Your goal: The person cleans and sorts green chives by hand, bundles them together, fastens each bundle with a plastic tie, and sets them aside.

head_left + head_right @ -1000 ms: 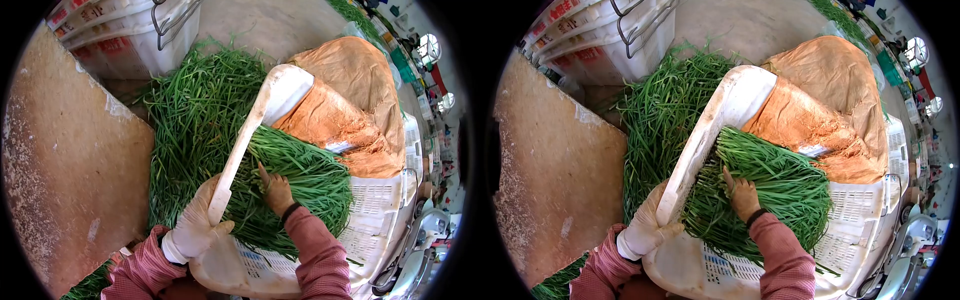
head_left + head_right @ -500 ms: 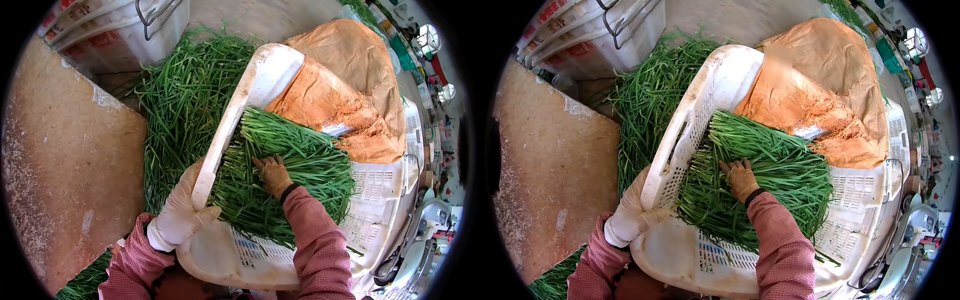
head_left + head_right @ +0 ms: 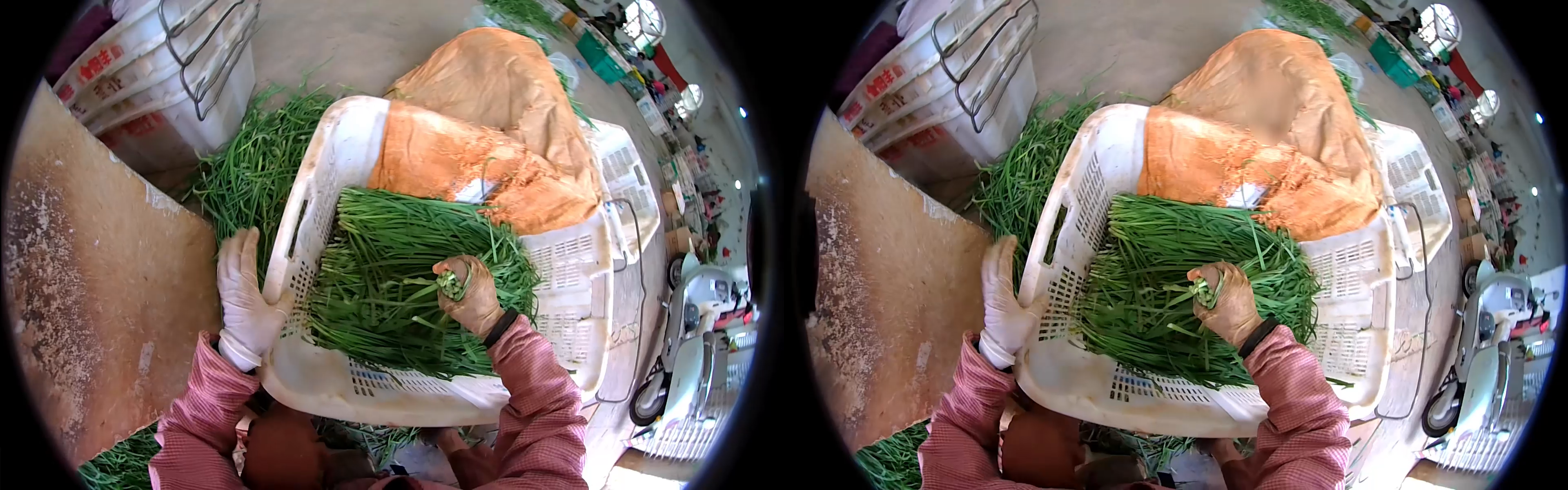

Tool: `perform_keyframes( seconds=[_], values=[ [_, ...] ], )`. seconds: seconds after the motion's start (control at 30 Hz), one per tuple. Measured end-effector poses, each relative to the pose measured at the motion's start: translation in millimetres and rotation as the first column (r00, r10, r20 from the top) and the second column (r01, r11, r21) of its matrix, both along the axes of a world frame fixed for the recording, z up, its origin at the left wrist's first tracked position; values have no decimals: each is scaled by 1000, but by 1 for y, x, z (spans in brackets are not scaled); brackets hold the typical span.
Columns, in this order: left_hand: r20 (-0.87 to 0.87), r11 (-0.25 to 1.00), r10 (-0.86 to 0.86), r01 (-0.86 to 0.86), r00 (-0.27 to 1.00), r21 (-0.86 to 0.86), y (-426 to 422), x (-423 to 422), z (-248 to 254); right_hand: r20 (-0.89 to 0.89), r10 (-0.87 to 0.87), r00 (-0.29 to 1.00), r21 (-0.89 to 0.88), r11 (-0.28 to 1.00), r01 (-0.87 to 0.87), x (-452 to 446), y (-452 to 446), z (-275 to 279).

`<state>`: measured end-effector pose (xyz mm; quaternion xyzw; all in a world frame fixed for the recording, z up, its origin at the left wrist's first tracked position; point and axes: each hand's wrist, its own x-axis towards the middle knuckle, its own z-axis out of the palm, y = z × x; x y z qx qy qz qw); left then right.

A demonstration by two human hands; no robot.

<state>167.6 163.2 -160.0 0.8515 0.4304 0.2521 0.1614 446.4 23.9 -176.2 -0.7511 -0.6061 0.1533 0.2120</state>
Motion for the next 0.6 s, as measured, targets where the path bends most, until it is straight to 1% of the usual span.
perform_keyframes(
  seconds=[0.07, 0.1, 0.13, 0.17, 0.2, 0.23, 0.27, 0.33, 0.37, 0.4, 0.43, 0.47, 0.5, 0.53, 0.57, 0.6],
  values=[
    [-182, 966, -5, 52, 983, 252, -9, 19, 27, -69, -20, 997, 91, 996, 26, 7, -4, 0],
    [-190, 962, -213, 239, 958, 128, -17, 28, 31, -68, -40, 997, 134, 990, 49, 9, -5, -3],
    [-174, 910, -408, 414, 896, -1, -27, 39, 28, -76, -41, 996, 146, 988, 52, 11, -7, -6],
    [-190, 878, -472, 441, 861, -183, -38, 57, 16, -87, -52, 995, 148, 987, 64, 12, -8, -8],
    [-193, 820, -533, 447, 823, -358, -48, 80, 0, -99, -61, 993, 153, 985, 76, 13, -8, -8],
    [-240, 735, -512, 276, 825, -619, -52, 107, -5, -65, -49, 997, 141, 988, 58, 13, -8, -3],
    [-290, 582, -500, 69, 816, -810, -55, 133, -12, -72, -55, 996, 156, 986, 66, 13, -8, 0],
    [-342, 551, -507, -8, 791, -834, -65, 169, -57, -94, -73, 993, 165, 982, 88, 16, -11, 2],
    [-233, 608, -473, 123, 850, -784, -73, 179, -81, -104, -35, 994, 232, 971, 59, 23, -13, -6],
    [-110, 658, -449, 245, 887, -712, -83, 188, -101, -121, -89, 989, 131, 986, 105, 23, -15, 2],
    [83, 729, -387, 360, 918, -583, -96, 197, -111, -104, -58, 993, 205, 976, 78, 25, -15, -5],
    [76, 717, -405, 369, 911, -592, -97, 203, -107, -90, -30, 996, 271, 961, 53, 26, -17, -15],
    [-55, 670, -608, 475, 792, -570, -95, 209, -97, -103, -49, 993, 259, 963, 75, 24, -19, -26],
    [-180, 599, -762, 569, 622, -564, -96, 211, -91, -674, -4, 739, 242, 944, 226, 21, -20, -36],
    [-315, 675, -738, 635, 597, -377, -99, 210, -100, -869, 38, 493, 203, 937, 285, 23, -20, -38],
    [-316, 668, -744, 641, 588, -379, -99, 207, -107, -977, 77, 201, 146, 924, 354, 24, -20, -38]
  ],
)
